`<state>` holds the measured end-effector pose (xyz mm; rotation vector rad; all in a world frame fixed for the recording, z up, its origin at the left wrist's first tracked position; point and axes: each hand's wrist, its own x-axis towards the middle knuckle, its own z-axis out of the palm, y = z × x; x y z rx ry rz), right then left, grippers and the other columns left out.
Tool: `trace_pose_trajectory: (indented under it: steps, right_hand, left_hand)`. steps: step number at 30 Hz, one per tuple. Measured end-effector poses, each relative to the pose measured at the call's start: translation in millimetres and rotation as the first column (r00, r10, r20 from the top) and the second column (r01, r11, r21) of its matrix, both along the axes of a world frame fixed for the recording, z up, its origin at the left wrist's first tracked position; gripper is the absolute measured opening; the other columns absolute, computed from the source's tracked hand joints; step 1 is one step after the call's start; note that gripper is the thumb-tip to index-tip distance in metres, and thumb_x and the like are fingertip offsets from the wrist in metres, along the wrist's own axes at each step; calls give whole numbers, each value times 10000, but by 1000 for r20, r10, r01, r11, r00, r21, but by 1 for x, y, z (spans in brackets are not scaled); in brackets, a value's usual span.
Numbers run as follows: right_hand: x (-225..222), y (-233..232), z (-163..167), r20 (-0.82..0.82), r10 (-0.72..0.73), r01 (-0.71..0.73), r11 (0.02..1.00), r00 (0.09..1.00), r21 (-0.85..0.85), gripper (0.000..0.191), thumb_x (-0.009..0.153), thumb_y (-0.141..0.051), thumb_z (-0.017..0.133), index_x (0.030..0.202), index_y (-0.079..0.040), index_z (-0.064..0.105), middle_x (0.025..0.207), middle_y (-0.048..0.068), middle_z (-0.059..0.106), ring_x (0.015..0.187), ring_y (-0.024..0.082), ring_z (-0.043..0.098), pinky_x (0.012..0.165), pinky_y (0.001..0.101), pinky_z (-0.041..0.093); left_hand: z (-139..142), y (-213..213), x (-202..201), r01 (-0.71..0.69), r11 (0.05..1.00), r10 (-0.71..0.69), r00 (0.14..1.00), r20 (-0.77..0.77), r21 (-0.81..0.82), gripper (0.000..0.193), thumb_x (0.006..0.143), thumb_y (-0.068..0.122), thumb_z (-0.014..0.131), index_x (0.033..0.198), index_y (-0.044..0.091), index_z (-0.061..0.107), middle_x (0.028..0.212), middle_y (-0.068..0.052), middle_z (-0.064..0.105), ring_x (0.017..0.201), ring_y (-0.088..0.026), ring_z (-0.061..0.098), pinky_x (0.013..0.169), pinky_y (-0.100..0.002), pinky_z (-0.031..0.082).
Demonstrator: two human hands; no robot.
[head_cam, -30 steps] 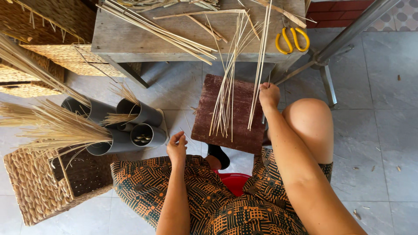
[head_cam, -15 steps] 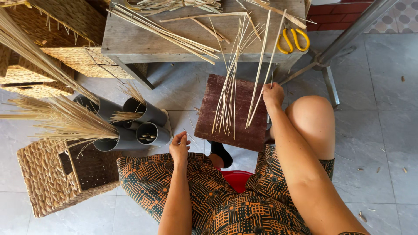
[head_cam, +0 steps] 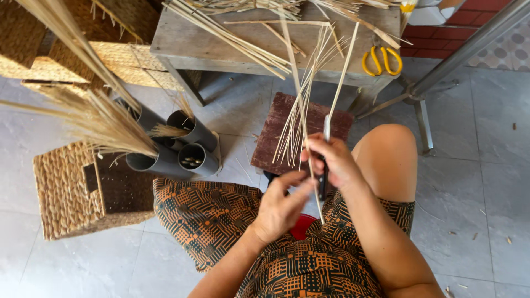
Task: The person sits on a low stool and splits bamboo into thin strips, using a small knife to peel and trim each strip by hand. Finished strips are laid on a wooden board beside them, and trimmed pieces are set aside as they work through the bamboo one strip at a time.
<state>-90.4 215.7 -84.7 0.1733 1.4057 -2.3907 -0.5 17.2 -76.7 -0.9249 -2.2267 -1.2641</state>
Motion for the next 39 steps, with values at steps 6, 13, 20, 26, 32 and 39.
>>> trace_pose_trajectory:
  steps: [6, 13, 20, 26, 32, 39]
  right_hand:
    - [41, -33, -20, 73, 189, -193, 980, 979, 53, 243, 963, -241, 660, 1021, -6, 647, 751, 78, 686, 473, 59, 481, 410, 214, 378]
    - [110, -36, -45, -9, 403, -394, 900, 915, 187, 452, 1030, -435, 481, 1217, -47, 615, 778, 20, 570, 554, 55, 511, 463, 198, 435]
    - [131, -10, -22, -51, 226, -210, 953, 973, 219, 449, 1059, -267, 488, 1411, 0, 567, 871, 34, 596, 623, 72, 513, 502, 217, 436]
    - [153, 13, 72, -429, 179, -167, 984, 885, 67, 540, 1095, -219, 511, 1588, -38, 384, 878, 98, 622, 622, 103, 535, 551, 224, 458]
    - [151, -4, 106, -462, 243, -272, 962, 853, 4, 574, 1080, -178, 575, 1594, -30, 367, 926, 151, 647, 618, 130, 560, 557, 245, 493]
    - [152, -14, 100, -362, 284, -331, 941, 888, -72, 551, 1075, -192, 580, 1563, 11, 423, 916, 173, 679, 589, 130, 573, 529, 241, 492]
  left_hand:
    - [55, -11, 34, 28, 975, -70, 980, -189, -218, 385, 831, 136, 753, 1208, 212, 761, 1245, 36, 674, 1085, -198, 619, 879, -352, 465]
    - [79, -41, 34, 81, 990, -70, 993, -98, 112, 366, 951, 76, 724, 1310, 142, 690, 1010, 3, 690, 943, -187, 697, 880, -364, 588]
    - [80, -52, 13, 130, 968, -161, 978, 134, 217, 283, 994, 100, 674, 1274, 73, 704, 821, -8, 677, 711, -136, 655, 665, -313, 529]
    - [85, -35, 7, 211, 923, -281, 941, 187, 322, 165, 1036, 107, 660, 1187, 80, 721, 989, -48, 729, 848, -163, 655, 766, -311, 542]
    - [85, -37, 10, 240, 907, -341, 901, 268, 346, 181, 1025, 121, 667, 1190, 78, 728, 938, -32, 707, 832, -154, 662, 746, -299, 535]
    - [74, -46, 7, 281, 851, -401, 894, 202, 444, 156, 1004, 161, 696, 1126, 74, 740, 955, -39, 711, 865, -164, 661, 795, -303, 545]
